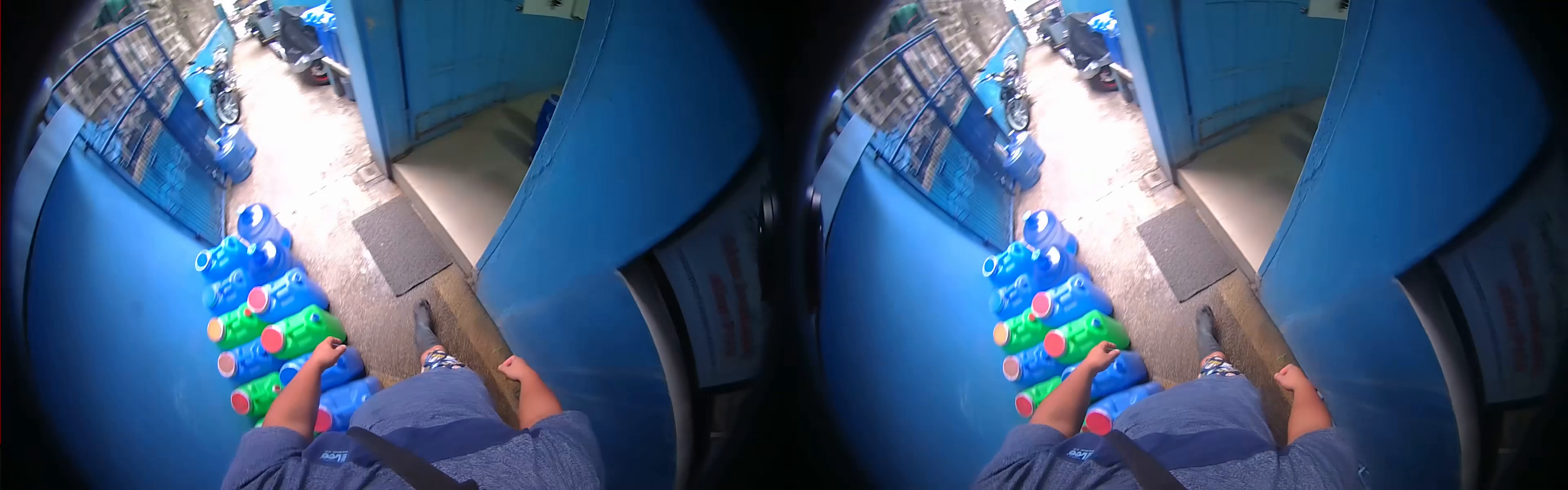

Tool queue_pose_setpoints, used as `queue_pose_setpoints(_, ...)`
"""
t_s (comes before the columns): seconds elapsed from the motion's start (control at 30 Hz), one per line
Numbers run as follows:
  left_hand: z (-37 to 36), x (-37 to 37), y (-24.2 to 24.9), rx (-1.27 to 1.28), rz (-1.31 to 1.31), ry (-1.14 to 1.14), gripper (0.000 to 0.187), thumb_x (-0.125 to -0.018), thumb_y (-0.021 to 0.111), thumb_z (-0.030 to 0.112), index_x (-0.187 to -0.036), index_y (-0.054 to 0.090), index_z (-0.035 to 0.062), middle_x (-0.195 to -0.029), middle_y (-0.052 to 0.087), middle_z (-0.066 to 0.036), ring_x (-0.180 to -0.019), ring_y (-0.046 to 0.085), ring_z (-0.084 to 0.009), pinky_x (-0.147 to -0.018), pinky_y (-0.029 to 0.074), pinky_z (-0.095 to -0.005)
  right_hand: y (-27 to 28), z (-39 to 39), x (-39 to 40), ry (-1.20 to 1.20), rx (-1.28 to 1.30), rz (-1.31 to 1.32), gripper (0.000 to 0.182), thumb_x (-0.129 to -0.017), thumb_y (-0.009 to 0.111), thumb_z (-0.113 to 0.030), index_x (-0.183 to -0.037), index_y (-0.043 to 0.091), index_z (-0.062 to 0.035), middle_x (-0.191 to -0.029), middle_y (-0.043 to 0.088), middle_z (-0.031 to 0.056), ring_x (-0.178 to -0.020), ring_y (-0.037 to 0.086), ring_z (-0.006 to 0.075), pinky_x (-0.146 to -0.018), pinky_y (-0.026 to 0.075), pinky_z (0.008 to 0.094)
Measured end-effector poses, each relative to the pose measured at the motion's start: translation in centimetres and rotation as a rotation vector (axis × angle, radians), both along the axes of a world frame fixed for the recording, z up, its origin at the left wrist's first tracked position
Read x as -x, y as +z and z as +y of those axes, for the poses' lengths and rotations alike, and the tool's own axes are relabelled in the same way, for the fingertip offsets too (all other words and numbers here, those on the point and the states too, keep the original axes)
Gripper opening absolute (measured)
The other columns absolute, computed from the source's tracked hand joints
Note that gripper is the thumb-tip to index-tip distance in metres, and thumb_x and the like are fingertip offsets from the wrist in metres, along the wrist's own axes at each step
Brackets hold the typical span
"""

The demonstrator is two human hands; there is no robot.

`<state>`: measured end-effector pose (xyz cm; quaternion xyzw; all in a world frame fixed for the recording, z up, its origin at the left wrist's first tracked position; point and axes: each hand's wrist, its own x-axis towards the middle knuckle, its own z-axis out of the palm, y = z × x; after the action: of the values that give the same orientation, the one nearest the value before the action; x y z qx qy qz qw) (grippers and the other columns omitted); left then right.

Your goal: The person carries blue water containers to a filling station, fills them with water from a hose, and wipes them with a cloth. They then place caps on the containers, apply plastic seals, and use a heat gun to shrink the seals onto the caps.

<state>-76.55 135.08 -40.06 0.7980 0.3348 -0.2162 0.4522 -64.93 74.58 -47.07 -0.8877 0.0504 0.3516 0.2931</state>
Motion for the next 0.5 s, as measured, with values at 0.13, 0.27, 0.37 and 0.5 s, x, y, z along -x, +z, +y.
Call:
queue_pose_setpoints(0.13,4.7,-13.5,-1.2,0.019,-0.092,-0.098,0.049,-0.090,0.070,0.031,-0.126,0.059,0.0002,-0.116,0.068,-0.021,-0.107,0.067,-0.0285,-0.091,0.053,-0.0372,-5.4,4.8,-7.8,0.120,0.087,0.229,0.034,-0.084,0.071,-0.035,-0.066,0.070,-0.0062,-0.062,0.065,0.0080,-0.048,0.055,0.0207,-0.051,0.046,0.0382)
queue_pose_setpoints(0.27,8.9,-24.8,-1.3,-0.041,-0.092,-0.205,0.051,-0.089,0.070,0.033,-0.128,0.059,0.0005,-0.119,0.068,-0.021,-0.111,0.066,-0.0294,-0.095,0.052,-0.0377,-10.6,10.2,-19.8,0.390,0.329,0.047,0.044,-0.084,0.067,-0.046,-0.078,0.076,-0.0033,-0.080,0.072,0.0166,-0.085,0.069,0.0301,-0.085,0.051,0.0455)
queue_pose_setpoints(0.37,12.8,-30.7,2.6,-0.124,0.115,-0.332,0.053,-0.088,0.071,0.035,-0.126,0.061,-0.0003,-0.118,0.069,-0.020,-0.110,0.067,-0.0295,-0.095,0.052,-0.0375,-18.2,17.4,-34.7,0.558,0.250,-0.027,0.040,-0.086,0.065,-0.040,-0.083,0.073,-0.0011,-0.092,0.072,0.0200,-0.091,0.067,0.0336,-0.082,0.052,0.0468)
queue_pose_setpoints(0.5,17.7,-41.1,2.0,-0.284,0.323,-0.456,0.055,-0.087,0.072,0.037,-0.125,0.062,-0.0012,-0.115,0.070,-0.019,-0.106,0.068,-0.0295,-0.092,0.054,-0.0371,2.9,27.4,-50.7,-0.057,-0.357,-0.399,0.034,-0.087,0.072,-0.035,-0.101,0.062,-0.0058,-0.094,0.070,0.0125,-0.086,0.067,0.0248,-0.078,0.054,0.0384)
